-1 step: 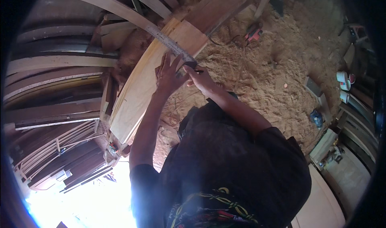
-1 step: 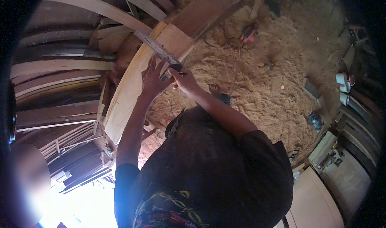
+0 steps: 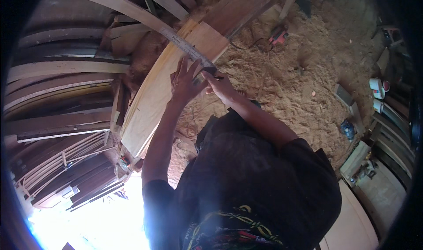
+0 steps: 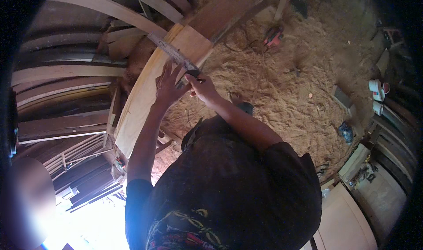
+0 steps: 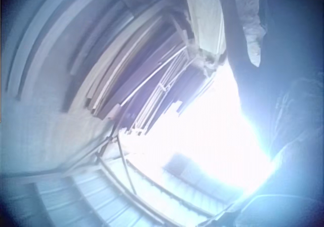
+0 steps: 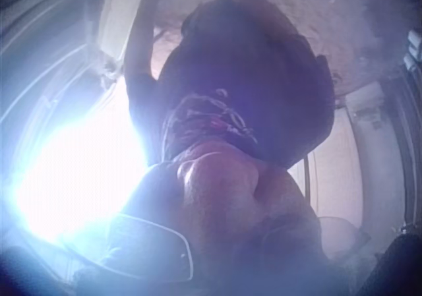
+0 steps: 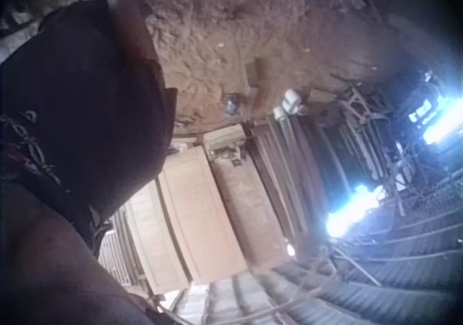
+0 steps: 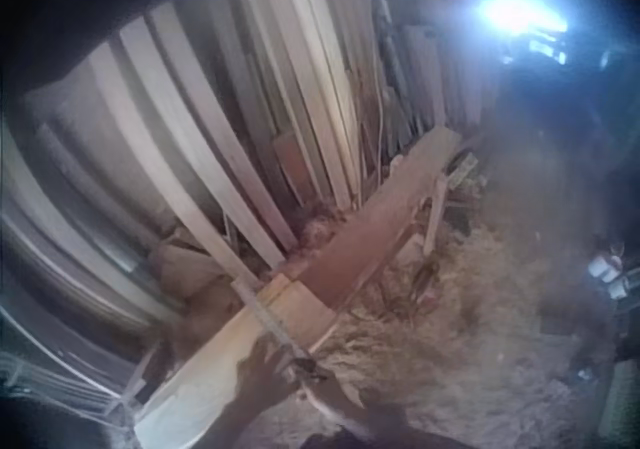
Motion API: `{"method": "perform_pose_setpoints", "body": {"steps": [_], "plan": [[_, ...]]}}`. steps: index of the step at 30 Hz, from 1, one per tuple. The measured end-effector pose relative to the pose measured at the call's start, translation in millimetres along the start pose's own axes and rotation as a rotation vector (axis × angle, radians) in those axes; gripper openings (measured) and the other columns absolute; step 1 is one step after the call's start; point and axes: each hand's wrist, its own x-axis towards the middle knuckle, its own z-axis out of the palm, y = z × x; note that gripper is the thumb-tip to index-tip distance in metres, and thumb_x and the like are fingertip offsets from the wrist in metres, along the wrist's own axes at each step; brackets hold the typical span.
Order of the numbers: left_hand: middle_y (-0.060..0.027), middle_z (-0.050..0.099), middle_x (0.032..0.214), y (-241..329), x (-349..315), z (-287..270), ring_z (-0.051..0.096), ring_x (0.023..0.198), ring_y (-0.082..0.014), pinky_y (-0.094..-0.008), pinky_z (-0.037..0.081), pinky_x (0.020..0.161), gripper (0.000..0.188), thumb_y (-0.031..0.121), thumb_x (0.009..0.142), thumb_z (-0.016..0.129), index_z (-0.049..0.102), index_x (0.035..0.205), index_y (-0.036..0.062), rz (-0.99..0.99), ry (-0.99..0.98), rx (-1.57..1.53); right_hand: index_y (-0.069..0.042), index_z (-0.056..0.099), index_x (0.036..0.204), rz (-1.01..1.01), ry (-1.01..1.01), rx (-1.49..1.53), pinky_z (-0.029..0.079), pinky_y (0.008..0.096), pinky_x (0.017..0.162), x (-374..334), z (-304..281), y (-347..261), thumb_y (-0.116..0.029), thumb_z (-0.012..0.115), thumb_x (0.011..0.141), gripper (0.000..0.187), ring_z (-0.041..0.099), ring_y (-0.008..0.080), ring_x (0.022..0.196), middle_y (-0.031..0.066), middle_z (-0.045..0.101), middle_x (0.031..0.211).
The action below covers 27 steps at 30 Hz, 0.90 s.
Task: The person measures and marks a curved wooden plank using a metal square and a pencil. They repeatedly position the square, draw lines, and adjust the plank on a workbench in a cluttered workshop.
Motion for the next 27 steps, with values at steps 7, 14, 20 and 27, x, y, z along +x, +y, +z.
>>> {"method": "perform_pose_setpoints", "body": {"steps": [7,14,20,27], "plan": [[-0.0074,0.031,0.170,-8.8,15.1,4.9,0.030,0.156,-0.0357,-0.0571,0.036,0.114,0.088,0.059,0.077,0.082,0.051,0.154,0.0289,0.012,-0.045,0.023,-0.004,0.073,0.102,-0.002,0.057,0.006,0.058,0.0277,0.056,10.4,3.8,-3.5,-0.048,0.079,0.093,0.046,0.062,0.0109,0.059,0.0014,0.065,0.077],[-0.0088,0.032,0.170,4.4,23.3,3.4,0.031,0.155,-0.0383,-0.0708,0.035,0.108,0.085,0.059,0.082,0.079,0.048,0.156,0.0325,0.018,-0.069,0.115,-0.005,0.072,0.105,-0.068,0.085,0.008,0.055,0.0269,0.055,15.5,-2.8,-4.9,-0.047,0.078,0.094,0.044,0.061,0.0105,0.057,0.0026,0.067,0.077],[-0.0051,0.027,0.172,11.2,28.0,-2.0,0.027,0.157,-0.0363,-0.0723,0.028,0.115,0.084,0.060,0.081,0.077,0.046,0.156,0.0370,-0.042,-0.135,0.117,-0.003,0.071,0.102,-0.075,0.104,0.036,0.056,0.0274,0.055,20.0,-3.1,-5.3,-0.048,0.078,0.094,0.046,0.063,0.0112,0.057,0.0039,0.067,0.077],[-0.0080,0.033,0.169,10.4,26.2,-3.3,0.031,0.156,-0.0341,-0.0721,0.035,0.110,0.086,0.056,0.079,0.081,0.048,0.156,0.0351,0.008,-0.087,0.102,-0.004,0.071,0.102,-0.060,0.074,0.024,0.056,0.0262,0.054,18.6,-2.7,-5.4,-0.047,0.077,0.094,0.044,0.064,0.0117,0.060,0.0038,0.067,0.079]]}}
